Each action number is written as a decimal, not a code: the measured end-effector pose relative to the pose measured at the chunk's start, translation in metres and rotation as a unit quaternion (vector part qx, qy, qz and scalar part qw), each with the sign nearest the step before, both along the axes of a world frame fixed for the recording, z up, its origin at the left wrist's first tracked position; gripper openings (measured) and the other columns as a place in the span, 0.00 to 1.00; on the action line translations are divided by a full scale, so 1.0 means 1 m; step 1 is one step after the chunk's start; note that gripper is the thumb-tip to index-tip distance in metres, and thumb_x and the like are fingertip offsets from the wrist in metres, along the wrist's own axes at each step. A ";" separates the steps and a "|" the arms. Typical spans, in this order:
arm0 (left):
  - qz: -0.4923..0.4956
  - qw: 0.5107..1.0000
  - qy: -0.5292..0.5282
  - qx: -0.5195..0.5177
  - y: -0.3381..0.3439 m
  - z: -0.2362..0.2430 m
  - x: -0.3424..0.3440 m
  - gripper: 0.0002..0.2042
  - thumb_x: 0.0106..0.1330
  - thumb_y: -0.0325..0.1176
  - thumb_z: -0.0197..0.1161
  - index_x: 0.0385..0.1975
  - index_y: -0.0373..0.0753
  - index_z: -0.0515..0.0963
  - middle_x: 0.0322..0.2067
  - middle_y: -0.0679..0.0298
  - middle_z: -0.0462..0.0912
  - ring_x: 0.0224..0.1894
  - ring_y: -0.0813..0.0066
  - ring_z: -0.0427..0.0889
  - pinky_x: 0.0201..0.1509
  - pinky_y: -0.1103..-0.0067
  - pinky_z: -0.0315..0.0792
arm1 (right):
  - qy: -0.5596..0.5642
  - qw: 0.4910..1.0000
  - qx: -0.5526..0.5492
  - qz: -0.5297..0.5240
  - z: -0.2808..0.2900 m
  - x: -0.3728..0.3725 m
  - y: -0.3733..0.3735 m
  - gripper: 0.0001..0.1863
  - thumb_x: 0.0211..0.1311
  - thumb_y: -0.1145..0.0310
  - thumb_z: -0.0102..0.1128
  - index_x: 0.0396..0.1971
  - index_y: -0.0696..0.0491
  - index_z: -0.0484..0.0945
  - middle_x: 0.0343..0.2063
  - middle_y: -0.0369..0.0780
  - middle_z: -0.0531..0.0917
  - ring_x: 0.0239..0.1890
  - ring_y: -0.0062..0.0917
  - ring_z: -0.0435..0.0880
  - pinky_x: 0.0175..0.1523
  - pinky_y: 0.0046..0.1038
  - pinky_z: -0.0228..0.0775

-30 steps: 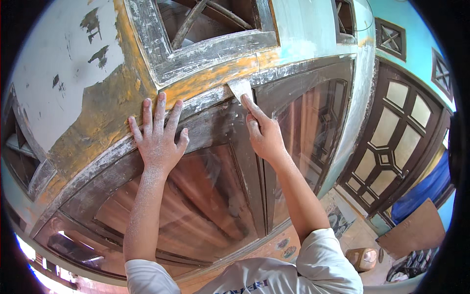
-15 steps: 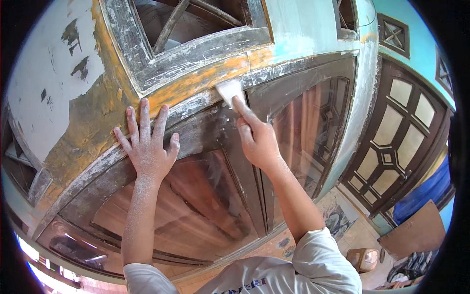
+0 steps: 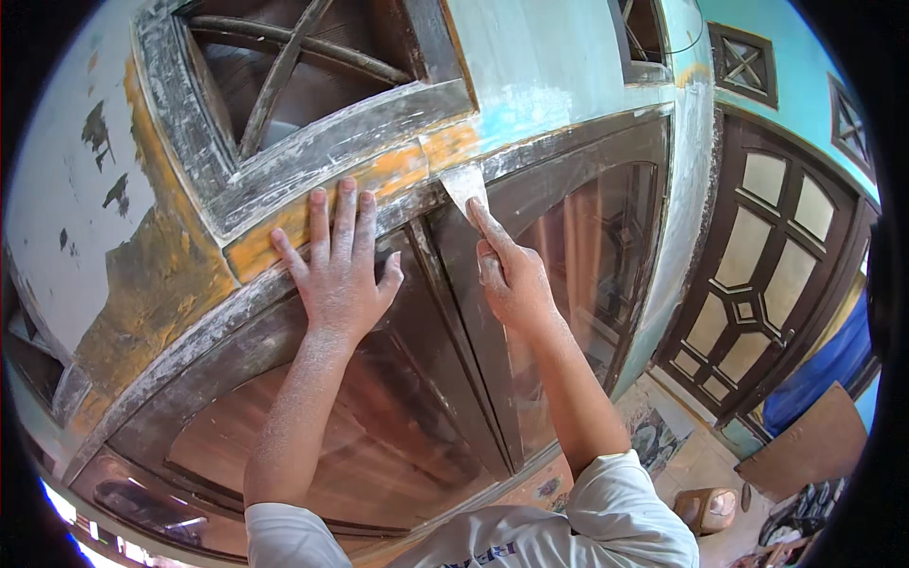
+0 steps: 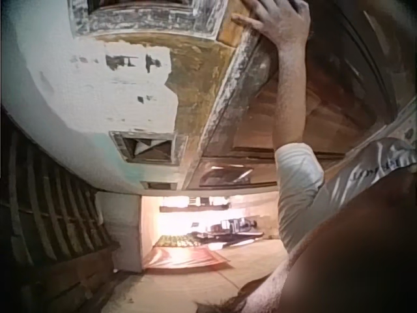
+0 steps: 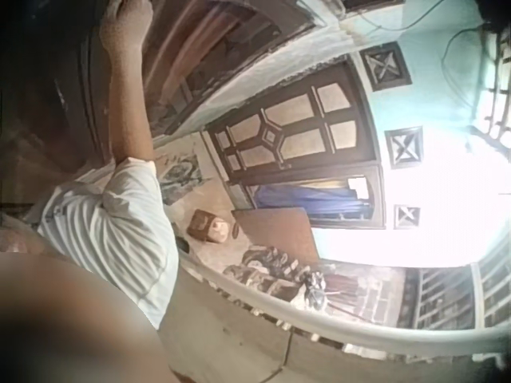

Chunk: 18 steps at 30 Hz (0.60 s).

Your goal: The person applies plaster to a wall above a cabinet using a putty knife.

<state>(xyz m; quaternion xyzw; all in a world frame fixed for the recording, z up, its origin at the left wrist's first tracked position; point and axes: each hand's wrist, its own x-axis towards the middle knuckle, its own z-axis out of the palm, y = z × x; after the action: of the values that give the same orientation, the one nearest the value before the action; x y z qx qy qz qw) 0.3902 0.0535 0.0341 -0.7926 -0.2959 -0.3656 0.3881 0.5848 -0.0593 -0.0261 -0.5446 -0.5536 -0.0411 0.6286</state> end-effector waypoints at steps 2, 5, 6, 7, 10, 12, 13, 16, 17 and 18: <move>-0.002 1.000 0.002 0.002 -0.002 0.000 0.016 0.43 0.63 0.52 0.64 0.77 0.46 0.56 0.80 0.64 0.46 0.82 0.59 0.37 0.74 0.37 0.25 | 0.003 1.000 -0.025 -0.013 0.001 0.012 -0.001 0.30 0.71 0.70 0.50 0.73 0.41 0.64 0.35 0.57 0.84 0.37 0.54 0.84 0.45 0.43 0.75; 0.012 1.000 0.003 0.009 -0.002 -0.001 0.031 0.42 0.63 0.54 0.62 0.76 0.46 0.57 0.80 0.64 0.47 0.82 0.60 0.37 0.73 0.35 0.24 | 0.016 0.998 0.015 -0.051 0.001 0.031 0.003 0.29 0.71 0.69 0.50 0.72 0.42 0.65 0.33 0.57 0.83 0.40 0.51 0.85 0.45 0.44 0.74; 0.011 1.000 0.001 0.009 -0.001 -0.002 0.033 0.42 0.63 0.54 0.62 0.76 0.46 0.57 0.80 0.64 0.47 0.82 0.60 0.37 0.73 0.35 0.24 | 0.013 0.998 0.016 -0.051 0.003 0.038 0.007 0.29 0.71 0.69 0.50 0.72 0.42 0.65 0.33 0.57 0.83 0.40 0.51 0.85 0.45 0.44 0.74; 0.009 1.000 -0.004 0.029 0.001 -0.004 0.035 0.42 0.63 0.54 0.62 0.76 0.47 0.57 0.80 0.64 0.47 0.82 0.60 0.38 0.73 0.35 0.24 | -0.010 0.996 0.023 -0.081 0.007 0.045 0.010 0.29 0.72 0.69 0.49 0.72 0.41 0.65 0.33 0.57 0.83 0.39 0.51 0.84 0.45 0.45 0.74; 0.011 0.998 -0.011 0.056 0.005 -0.006 0.036 0.41 0.64 0.55 0.61 0.76 0.47 0.58 0.79 0.65 0.48 0.82 0.60 0.38 0.73 0.35 0.23 | -0.032 0.992 0.016 -0.121 0.025 0.057 0.015 0.28 0.72 0.68 0.48 0.72 0.37 0.66 0.31 0.58 0.83 0.38 0.54 0.84 0.45 0.48 0.73; 0.012 0.998 -0.013 0.067 0.007 -0.007 0.037 0.41 0.63 0.56 0.62 0.76 0.47 0.59 0.79 0.65 0.49 0.82 0.60 0.39 0.73 0.35 0.22 | -0.032 0.991 0.003 -0.132 0.039 0.060 0.014 0.28 0.73 0.67 0.48 0.71 0.35 0.66 0.31 0.59 0.83 0.38 0.55 0.83 0.45 0.49 0.73; 0.014 0.998 -0.013 0.066 0.006 -0.007 0.037 0.41 0.63 0.56 0.62 0.76 0.47 0.59 0.79 0.65 0.49 0.82 0.60 0.39 0.73 0.35 0.22 | -0.050 0.989 0.025 -0.135 0.042 0.066 0.017 0.28 0.73 0.67 0.48 0.71 0.36 0.67 0.31 0.58 0.83 0.38 0.56 0.83 0.45 0.50 0.73; 0.019 0.998 -0.015 0.059 0.007 -0.007 0.037 0.41 0.63 0.56 0.62 0.76 0.47 0.60 0.79 0.65 0.48 0.82 0.60 0.39 0.74 0.36 0.22 | -0.036 0.992 0.023 -0.123 0.041 0.066 0.016 0.27 0.73 0.67 0.49 0.71 0.36 0.68 0.32 0.57 0.84 0.38 0.55 0.83 0.45 0.49 0.73; 0.016 0.998 -0.017 0.063 0.008 -0.007 0.036 0.41 0.63 0.56 0.62 0.76 0.47 0.59 0.79 0.65 0.48 0.82 0.60 0.39 0.74 0.36 0.22 | -0.034 0.992 0.021 -0.120 0.037 0.064 0.015 0.27 0.73 0.67 0.49 0.71 0.36 0.68 0.32 0.57 0.84 0.38 0.55 0.83 0.45 0.49 0.73; 0.014 0.997 -0.020 0.068 0.009 -0.007 0.035 0.41 0.63 0.56 0.62 0.76 0.47 0.59 0.80 0.65 0.48 0.82 0.60 0.39 0.74 0.37 0.22 | -0.022 0.993 0.010 -0.114 0.032 0.061 0.013 0.27 0.73 0.68 0.49 0.71 0.36 0.68 0.32 0.57 0.84 0.38 0.54 0.84 0.45 0.48 0.74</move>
<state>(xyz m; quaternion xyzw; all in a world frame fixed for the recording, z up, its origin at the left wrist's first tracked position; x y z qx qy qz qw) 0.4255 0.0626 0.0269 -0.7530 -0.2888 -0.3949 0.4401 0.6462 -0.0459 0.0055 -0.5970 -0.5012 -0.1301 0.6127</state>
